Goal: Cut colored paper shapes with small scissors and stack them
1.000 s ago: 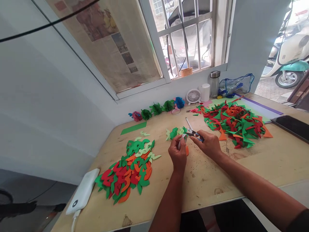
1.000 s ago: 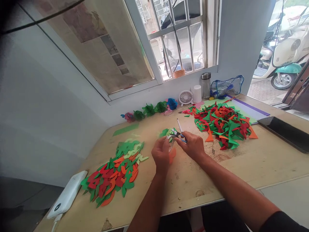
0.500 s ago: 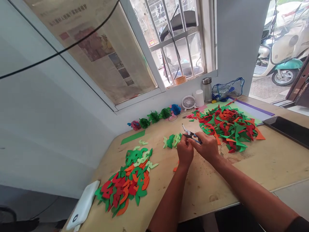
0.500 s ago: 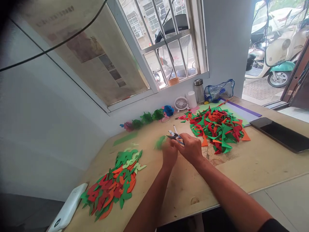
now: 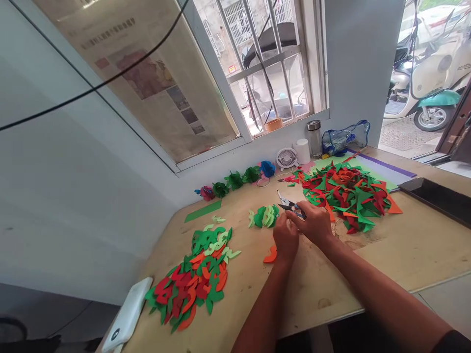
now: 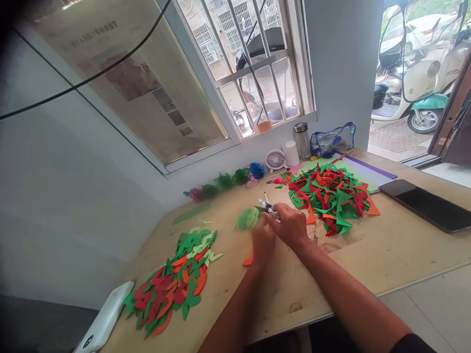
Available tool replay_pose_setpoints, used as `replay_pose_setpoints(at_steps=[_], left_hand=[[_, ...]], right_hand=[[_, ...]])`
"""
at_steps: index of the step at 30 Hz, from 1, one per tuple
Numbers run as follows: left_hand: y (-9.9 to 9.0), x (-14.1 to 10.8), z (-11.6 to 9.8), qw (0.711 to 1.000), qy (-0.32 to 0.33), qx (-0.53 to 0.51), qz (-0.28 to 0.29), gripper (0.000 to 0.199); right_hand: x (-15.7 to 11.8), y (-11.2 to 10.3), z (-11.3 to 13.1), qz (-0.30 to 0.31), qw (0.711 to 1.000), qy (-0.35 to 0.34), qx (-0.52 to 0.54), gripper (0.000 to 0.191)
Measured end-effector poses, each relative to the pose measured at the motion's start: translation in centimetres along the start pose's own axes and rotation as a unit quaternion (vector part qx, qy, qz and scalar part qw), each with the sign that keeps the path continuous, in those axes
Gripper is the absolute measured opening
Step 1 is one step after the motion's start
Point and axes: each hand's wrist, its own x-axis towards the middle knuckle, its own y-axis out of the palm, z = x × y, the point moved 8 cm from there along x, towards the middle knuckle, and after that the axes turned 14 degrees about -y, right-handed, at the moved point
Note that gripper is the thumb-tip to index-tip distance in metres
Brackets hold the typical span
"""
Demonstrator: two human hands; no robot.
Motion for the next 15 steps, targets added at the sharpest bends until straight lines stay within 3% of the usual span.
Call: replay_pose_setpoints(at_steps=[1, 4, 6, 10, 15], left_hand=[[-1.0, -0.1, -0.1, 1.0, 0.004, -0.013, 0.001, 0.012], [-4.7, -0.5, -0.1, 0.995, 0.008, -0.038, -0.089, 0.011], [-6.0, -1.0, -0.6, 0.991, 0.037, -0.036, -0.125, 0.01], [-6.9, -1.7, -1.6, 0.98, 0.115, -0.001, -0.16, 0.006], [-7.2, -1.4, -1.8, 0.972, 0.141, 0.067, -0.174, 0.005]], right_hand=[[0.0, 0.1, 0.1, 0.009, 1.0, -0.005, -0.005, 0.048], [-0.1, 0.6, 0.5, 0.033, 0.999, -0.023, -0.024, 0.048], [-0.2, 1.0, 0.8, 0.044, 0.998, -0.036, -0.035, 0.048], [-0.5, 1.8, 1.4, 0.068, 0.995, -0.061, -0.047, 0.044], [-0.8, 2.7, 2.2, 0.1, 0.989, -0.086, -0.062, 0.04]])
